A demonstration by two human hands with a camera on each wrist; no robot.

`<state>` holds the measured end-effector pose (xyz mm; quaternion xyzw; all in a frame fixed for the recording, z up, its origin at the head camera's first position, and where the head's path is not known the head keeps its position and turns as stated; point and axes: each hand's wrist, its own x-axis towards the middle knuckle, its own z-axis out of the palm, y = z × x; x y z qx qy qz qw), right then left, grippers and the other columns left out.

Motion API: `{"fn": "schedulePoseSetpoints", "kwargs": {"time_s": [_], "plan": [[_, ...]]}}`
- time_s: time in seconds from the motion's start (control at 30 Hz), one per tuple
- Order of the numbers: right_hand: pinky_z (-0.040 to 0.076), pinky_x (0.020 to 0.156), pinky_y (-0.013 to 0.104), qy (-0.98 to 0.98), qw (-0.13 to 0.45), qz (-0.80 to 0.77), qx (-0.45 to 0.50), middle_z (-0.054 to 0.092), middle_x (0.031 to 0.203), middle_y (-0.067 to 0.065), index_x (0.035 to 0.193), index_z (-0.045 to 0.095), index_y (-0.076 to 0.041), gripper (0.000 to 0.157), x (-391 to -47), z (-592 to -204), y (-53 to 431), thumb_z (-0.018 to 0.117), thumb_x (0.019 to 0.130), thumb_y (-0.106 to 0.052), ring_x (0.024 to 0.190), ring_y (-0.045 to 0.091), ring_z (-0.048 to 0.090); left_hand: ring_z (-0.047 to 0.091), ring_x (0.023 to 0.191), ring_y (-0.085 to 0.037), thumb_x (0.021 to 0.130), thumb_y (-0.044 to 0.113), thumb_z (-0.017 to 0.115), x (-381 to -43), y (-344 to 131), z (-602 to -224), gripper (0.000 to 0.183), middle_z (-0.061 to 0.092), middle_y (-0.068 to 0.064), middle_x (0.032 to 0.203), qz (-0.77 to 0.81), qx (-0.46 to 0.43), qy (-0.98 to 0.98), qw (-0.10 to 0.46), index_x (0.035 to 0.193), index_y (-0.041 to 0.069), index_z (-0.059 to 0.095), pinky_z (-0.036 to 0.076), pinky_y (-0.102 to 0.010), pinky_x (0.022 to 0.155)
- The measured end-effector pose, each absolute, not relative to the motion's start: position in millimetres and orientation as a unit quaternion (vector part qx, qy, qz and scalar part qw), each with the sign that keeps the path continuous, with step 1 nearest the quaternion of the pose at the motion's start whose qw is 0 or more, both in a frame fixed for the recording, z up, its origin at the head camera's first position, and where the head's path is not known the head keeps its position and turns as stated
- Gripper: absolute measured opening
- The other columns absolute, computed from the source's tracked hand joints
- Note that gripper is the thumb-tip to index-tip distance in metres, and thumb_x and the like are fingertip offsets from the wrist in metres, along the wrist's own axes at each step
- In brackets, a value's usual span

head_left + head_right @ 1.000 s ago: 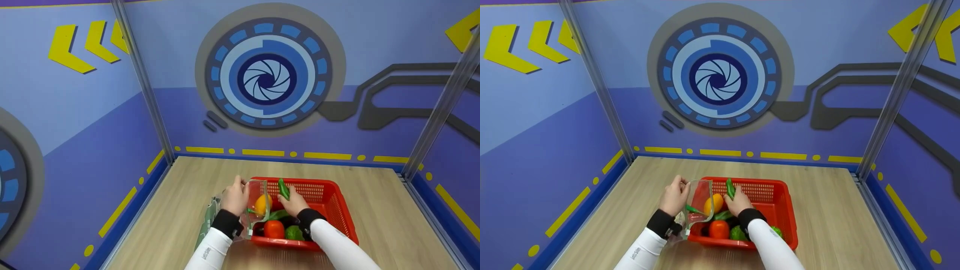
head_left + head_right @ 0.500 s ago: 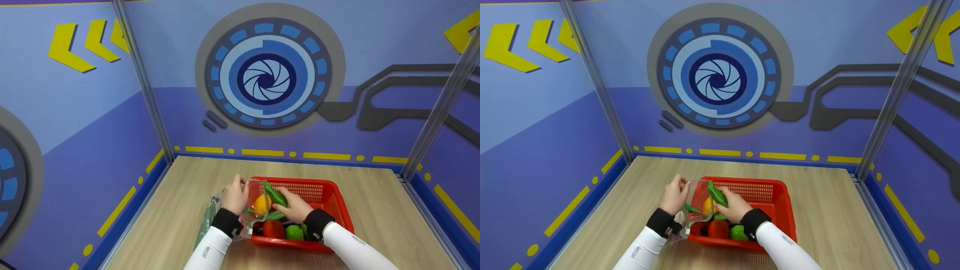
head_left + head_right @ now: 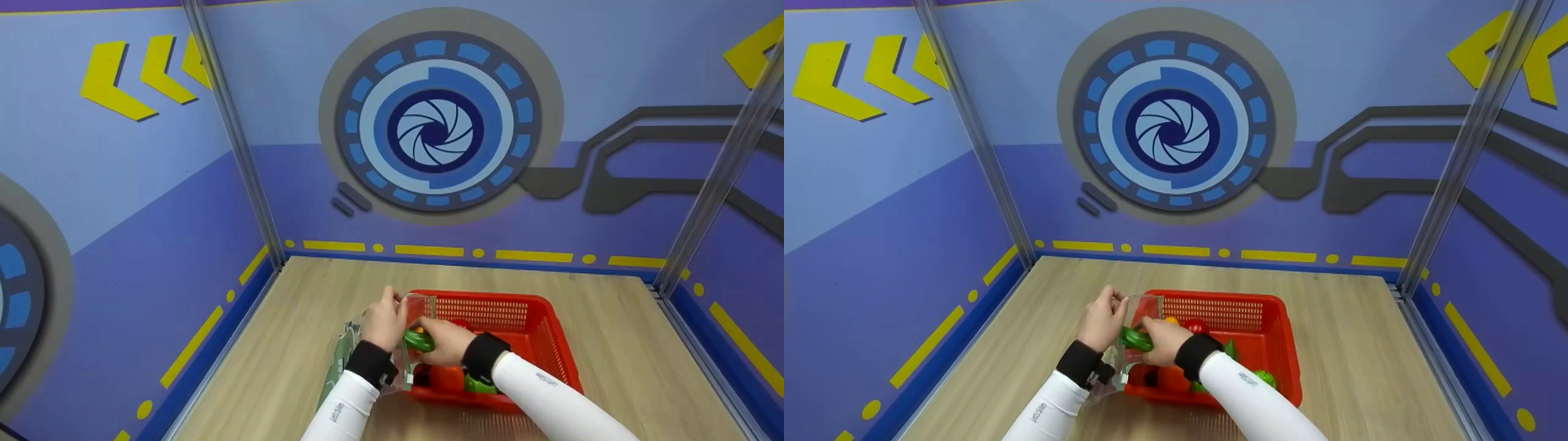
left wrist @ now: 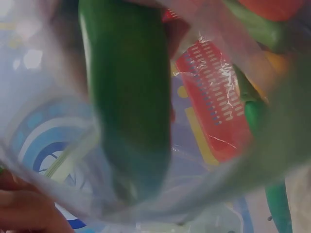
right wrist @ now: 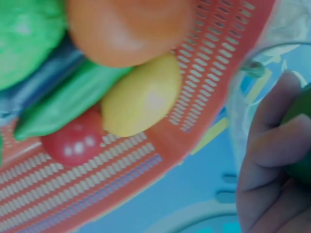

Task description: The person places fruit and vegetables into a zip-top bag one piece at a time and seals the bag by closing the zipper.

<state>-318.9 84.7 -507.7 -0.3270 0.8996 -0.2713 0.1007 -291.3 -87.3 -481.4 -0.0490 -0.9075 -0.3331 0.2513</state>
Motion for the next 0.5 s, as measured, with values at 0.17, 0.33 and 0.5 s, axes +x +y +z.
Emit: {"fn": "schedulePoseSetpoints", "kwargs": {"time_s": [0.17,0.33,0.5], "plan": [[0.056,0.1,0.045,0.9,0.098,-0.256,-0.339,0.07,0.126,0.005,0.137,0.056,-0.014,0.062,-323.0,-501.7,65.8,0.086,0.084,-0.027,0.109,0.02,0.068,0.053,0.047,-0.013,0.102,0.021,0.063,-290.8,-87.4,-481.0,0.011,0.063,-0.004,0.066,-0.336,-0.048,-0.909,0.243,0.098,0.012,0.058,0.038,-0.026,0.046],[0.058,0.084,0.037,0.908,0.079,-0.238,-0.336,0.076,0.107,0.004,0.126,0.067,-0.015,0.041,-328.1,-502.5,51.8,0.079,0.087,-0.014,0.083,0.013,0.065,0.052,0.046,-0.013,0.102,0.022,0.064,-290.9,-86.4,-481.1,0.012,0.061,-0.004,0.063,-0.331,-0.047,-0.908,0.253,0.097,0.012,0.058,0.037,-0.026,0.045],[0.058,0.076,0.036,0.928,0.024,-0.16,-0.336,0.076,0.092,0.009,0.103,0.071,-0.007,0.023,-329.7,-510.6,38.5,0.075,0.081,-0.002,0.076,0.016,0.067,0.052,0.048,-0.014,0.099,0.019,0.067,-291.3,-85.2,-482.6,0.012,0.06,-0.005,0.061,-0.325,-0.048,-0.906,0.268,0.096,0.012,0.059,0.037,-0.027,0.046]]}}
